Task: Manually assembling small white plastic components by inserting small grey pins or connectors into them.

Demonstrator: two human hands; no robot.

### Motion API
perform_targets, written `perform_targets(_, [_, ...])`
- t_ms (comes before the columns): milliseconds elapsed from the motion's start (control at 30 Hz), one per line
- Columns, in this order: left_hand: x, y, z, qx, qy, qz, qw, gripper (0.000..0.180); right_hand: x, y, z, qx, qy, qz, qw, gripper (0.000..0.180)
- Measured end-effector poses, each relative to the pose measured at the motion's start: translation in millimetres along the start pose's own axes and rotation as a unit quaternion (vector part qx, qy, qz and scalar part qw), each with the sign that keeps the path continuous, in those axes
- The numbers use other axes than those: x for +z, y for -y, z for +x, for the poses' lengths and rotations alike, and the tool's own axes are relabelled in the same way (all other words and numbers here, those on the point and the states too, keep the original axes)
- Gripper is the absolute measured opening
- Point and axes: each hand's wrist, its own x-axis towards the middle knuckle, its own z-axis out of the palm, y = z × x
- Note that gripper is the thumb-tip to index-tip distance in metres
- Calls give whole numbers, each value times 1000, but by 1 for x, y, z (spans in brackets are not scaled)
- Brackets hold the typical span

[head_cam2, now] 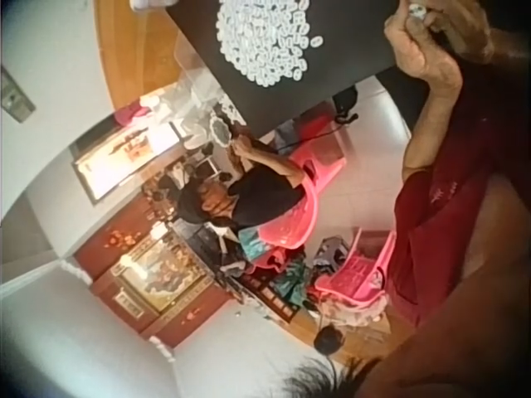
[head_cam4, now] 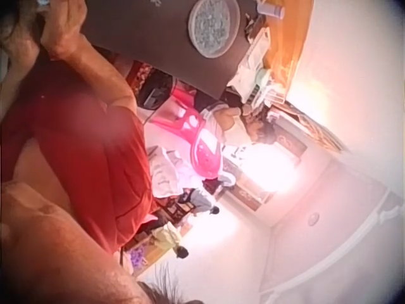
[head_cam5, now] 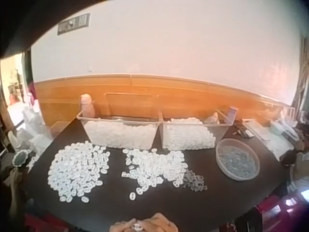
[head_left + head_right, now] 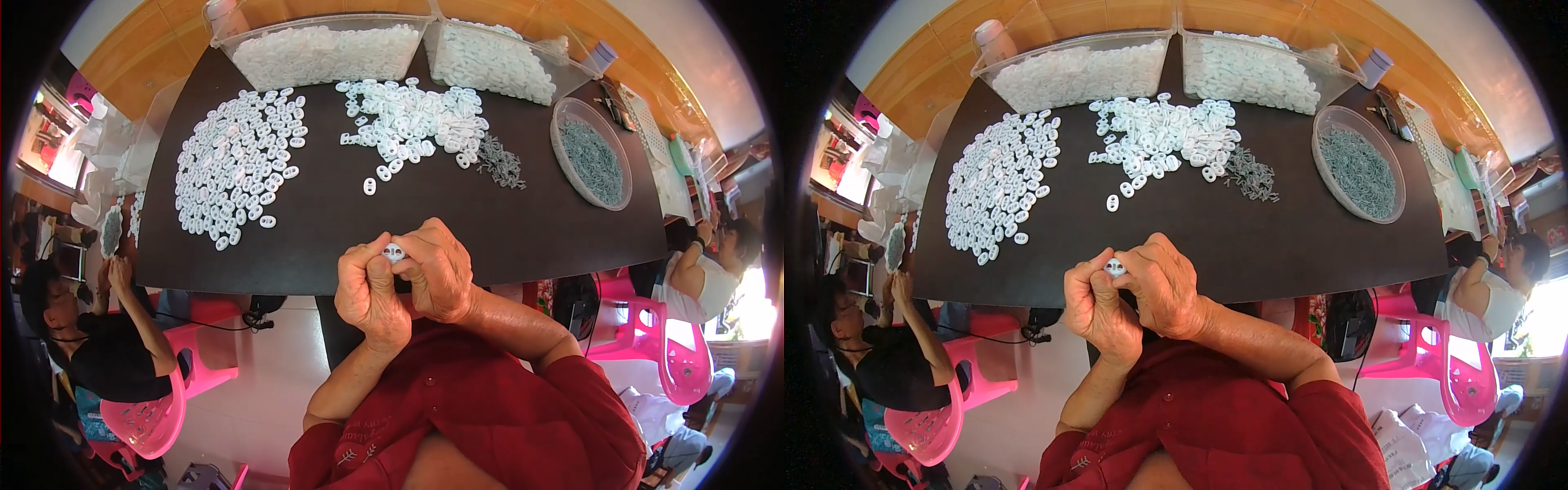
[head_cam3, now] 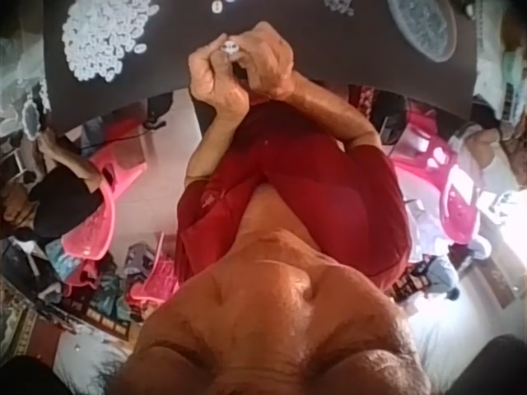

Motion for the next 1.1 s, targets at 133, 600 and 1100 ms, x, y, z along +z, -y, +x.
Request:
perform_targets(133, [1,2,0,7,2,8,1000,19,1,-2,-3,5,-3,-8,1000,21])
perform_targets(600, [-2,-19,-2,-81,25,-93,992,23,2,9,11,-14,-16,-24,999,20])
perform_targets(1100, [-1,-20,0,0,4,-4,1000,23,5,13,12,-20,-29,-17,999,17])
